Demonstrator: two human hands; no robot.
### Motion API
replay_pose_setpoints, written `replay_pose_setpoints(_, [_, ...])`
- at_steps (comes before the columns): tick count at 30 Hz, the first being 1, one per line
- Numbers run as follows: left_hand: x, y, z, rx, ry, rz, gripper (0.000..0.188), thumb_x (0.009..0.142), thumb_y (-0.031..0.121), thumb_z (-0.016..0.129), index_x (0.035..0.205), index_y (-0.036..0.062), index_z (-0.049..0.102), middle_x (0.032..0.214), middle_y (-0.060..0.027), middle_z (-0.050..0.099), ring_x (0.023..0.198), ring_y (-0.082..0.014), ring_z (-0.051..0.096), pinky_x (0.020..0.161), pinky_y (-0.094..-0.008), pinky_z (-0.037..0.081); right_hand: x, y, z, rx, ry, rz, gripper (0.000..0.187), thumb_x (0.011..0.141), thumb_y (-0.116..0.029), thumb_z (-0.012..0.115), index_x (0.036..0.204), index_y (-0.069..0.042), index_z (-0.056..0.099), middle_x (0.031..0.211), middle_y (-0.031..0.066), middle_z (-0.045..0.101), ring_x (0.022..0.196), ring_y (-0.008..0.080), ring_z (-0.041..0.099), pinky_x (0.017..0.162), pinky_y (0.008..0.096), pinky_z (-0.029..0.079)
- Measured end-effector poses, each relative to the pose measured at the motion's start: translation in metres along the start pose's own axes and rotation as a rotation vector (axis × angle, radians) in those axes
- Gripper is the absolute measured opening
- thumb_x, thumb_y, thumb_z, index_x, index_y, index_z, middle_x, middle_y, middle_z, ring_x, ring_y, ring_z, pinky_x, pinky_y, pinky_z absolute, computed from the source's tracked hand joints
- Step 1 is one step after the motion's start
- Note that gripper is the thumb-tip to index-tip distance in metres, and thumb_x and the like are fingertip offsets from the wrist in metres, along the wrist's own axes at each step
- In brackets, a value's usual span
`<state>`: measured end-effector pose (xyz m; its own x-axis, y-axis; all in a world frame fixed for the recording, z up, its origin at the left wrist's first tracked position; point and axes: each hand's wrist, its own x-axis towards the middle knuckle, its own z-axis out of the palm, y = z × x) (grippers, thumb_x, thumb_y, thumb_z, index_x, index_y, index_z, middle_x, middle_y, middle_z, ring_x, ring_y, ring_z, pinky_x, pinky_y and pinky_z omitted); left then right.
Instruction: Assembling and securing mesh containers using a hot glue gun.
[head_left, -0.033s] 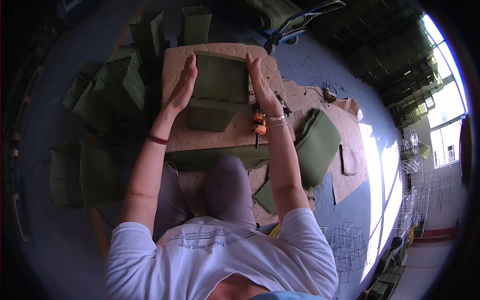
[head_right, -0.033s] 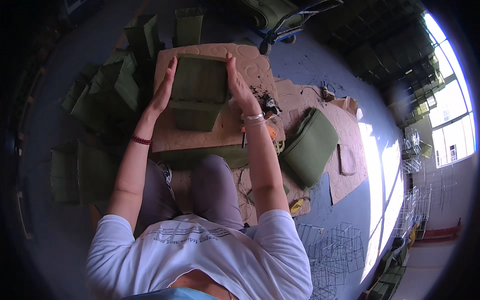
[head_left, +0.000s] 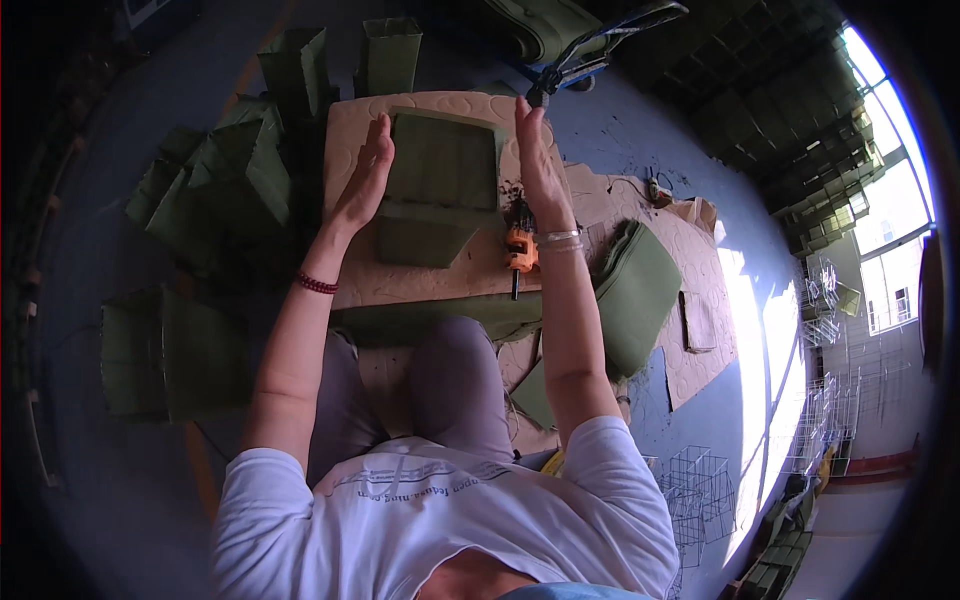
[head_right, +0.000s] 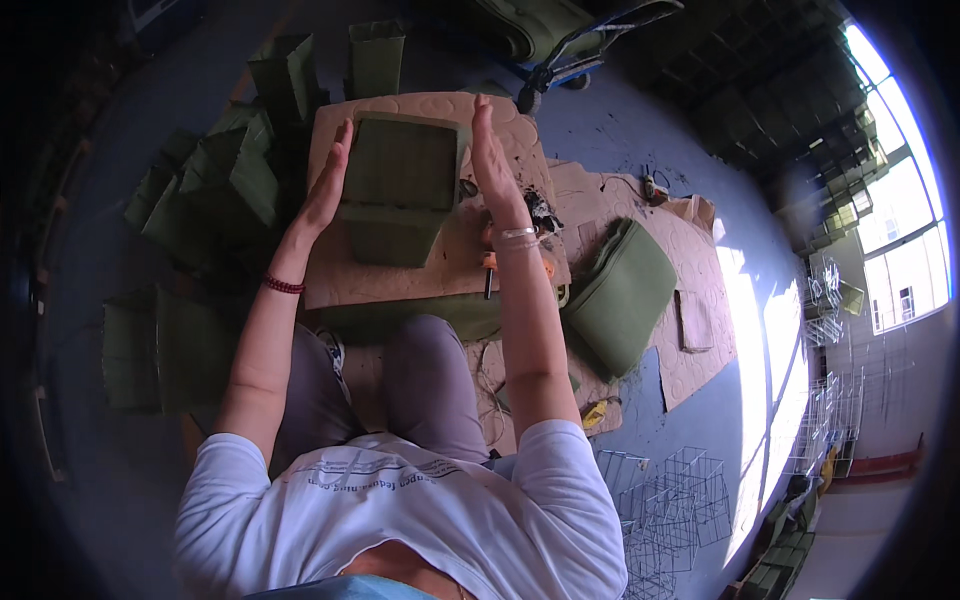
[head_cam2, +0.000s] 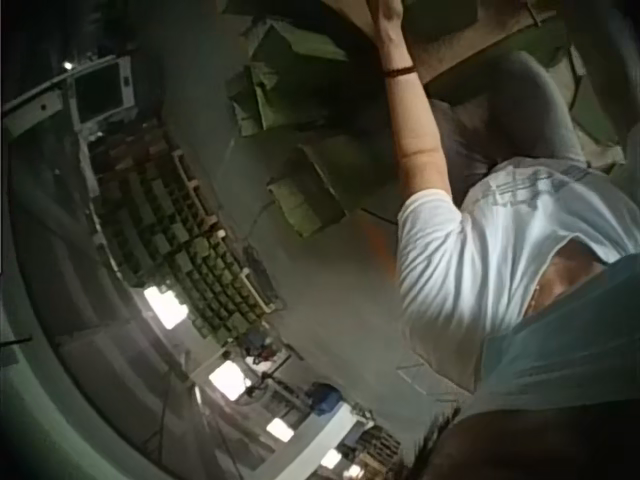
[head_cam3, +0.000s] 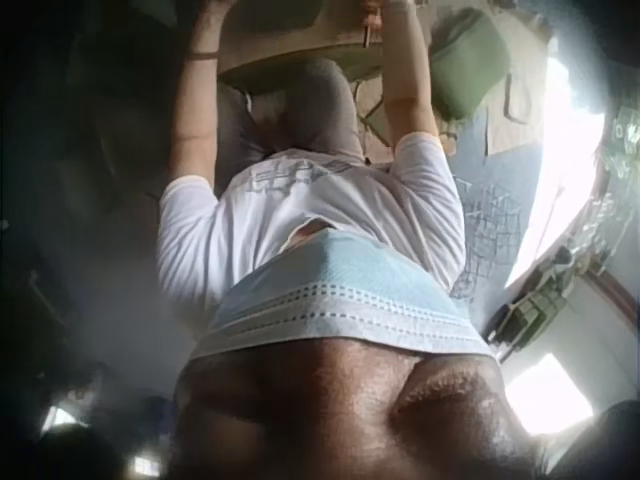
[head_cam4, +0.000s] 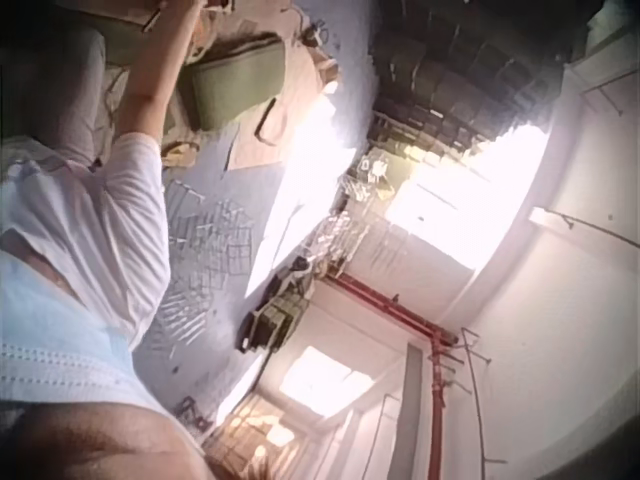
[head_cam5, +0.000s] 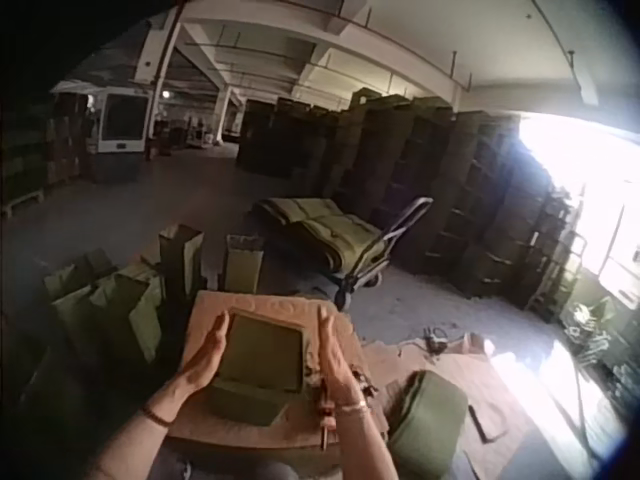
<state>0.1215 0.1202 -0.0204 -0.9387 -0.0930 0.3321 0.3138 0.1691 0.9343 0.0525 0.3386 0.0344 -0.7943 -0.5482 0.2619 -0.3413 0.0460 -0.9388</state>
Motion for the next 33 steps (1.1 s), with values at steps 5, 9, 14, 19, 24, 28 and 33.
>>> replay_pose_setpoints(5, [0.003,-0.001,0.004,0.064,0.011,-0.047,0.085,0.088,0.065,0.019,0.143,0.0011,0.004,0.151,-0.0133,0.002,0.139,-0.0211,-0.003,0.112,-0.0328,0.001,0.009,0.004,-0.005,-0.248,0.064,-0.082,0.071,0.095,-0.051,0.021,0.14,0.004,0.016,0.147,0.022,0.013,0.138,0.0292,0.009,0.111,0.0321,0.012])
replay_pose_setpoints(9, [-0.005,0.011,-0.002,0.193,0.05,0.0,0.084,0.089,0.065,0.021,0.143,0.0019,0.006,0.15,-0.0137,0.002,0.139,-0.0216,-0.002,0.112,-0.0321,0.003,0.027,0.006,-0.014,-0.255,0.108,-0.092,0.074,0.094,-0.054,0.023,0.14,0.004,0.015,0.147,0.0214,0.014,0.138,0.0293,0.01,0.11,0.0319,0.013])
replay_pose_setpoints(14, [-0.01,0.008,0.022,0.026,0.093,-0.064,0.082,0.09,0.062,0.02,0.142,0.0006,0.004,0.15,-0.0142,0.0,0.139,-0.0216,-0.001,0.112,-0.0317,0.003,-0.05,-0.005,0.04,0.223,0.187,0.059,0.072,0.094,-0.054,0.018,0.142,0.0,0.014,0.148,0.0157,0.015,0.138,0.0245,0.011,0.111,0.031,0.012])
replay_pose_setpoints(19, [-0.015,0.019,0.015,-0.016,0.103,-0.048,0.082,0.09,0.063,0.017,0.142,0.0008,0.004,0.15,-0.0136,-0.001,0.139,-0.0211,-0.003,0.112,-0.0322,0.002,-0.061,0.024,0.047,0.609,0.186,0.189,0.073,0.094,-0.056,0.016,0.143,-0.002,0.013,0.149,0.0126,0.016,0.138,0.0218,0.012,0.111,0.0307,0.011])
replay_pose_setpoints(24, [0.012,0.035,-0.004,0.021,0.117,0.041,0.083,0.089,0.065,0.013,0.143,0.0016,0.004,0.151,-0.0123,-0.002,0.139,-0.0201,-0.005,0.112,-0.0332,0.0,-0.056,0.039,0.008,0.291,0.48,0.072,0.081,0.09,-0.064,0.015,0.143,-0.003,0.014,0.148,0.0124,0.018,0.138,0.0219,0.013,0.111,0.0322,0.011])
replay_pose_setpoints(28, [0.01,0.02,0.016,0.1,0.071,0.006,0.084,0.088,0.066,0.011,0.143,0.0019,0.004,0.151,-0.0117,-0.003,0.139,-0.0196,-0.005,0.112,-0.0336,-0.001,-0.036,0.037,0.025,0.19,0.344,0.145,0.086,0.087,-0.068,0.014,0.143,-0.003,0.017,0.148,0.0126,0.019,0.138,0.0212,0.012,0.11,0.031,0.01])
replay_pose_setpoints(33, [0.017,0.019,0.005,-0.154,-0.019,-0.083,0.086,0.087,0.067,0.012,0.143,0.0017,0.004,0.151,-0.0115,-0.002,0.139,-0.0196,-0.003,0.112,-0.0333,-0.002,-0.03,0.047,0.014,0.215,0.124,0.14,0.088,0.086,-0.07,0.015,0.143,-0.003,0.016,0.148,0.013,0.018,0.138,0.0211,0.011,0.11,0.0305,0.008])
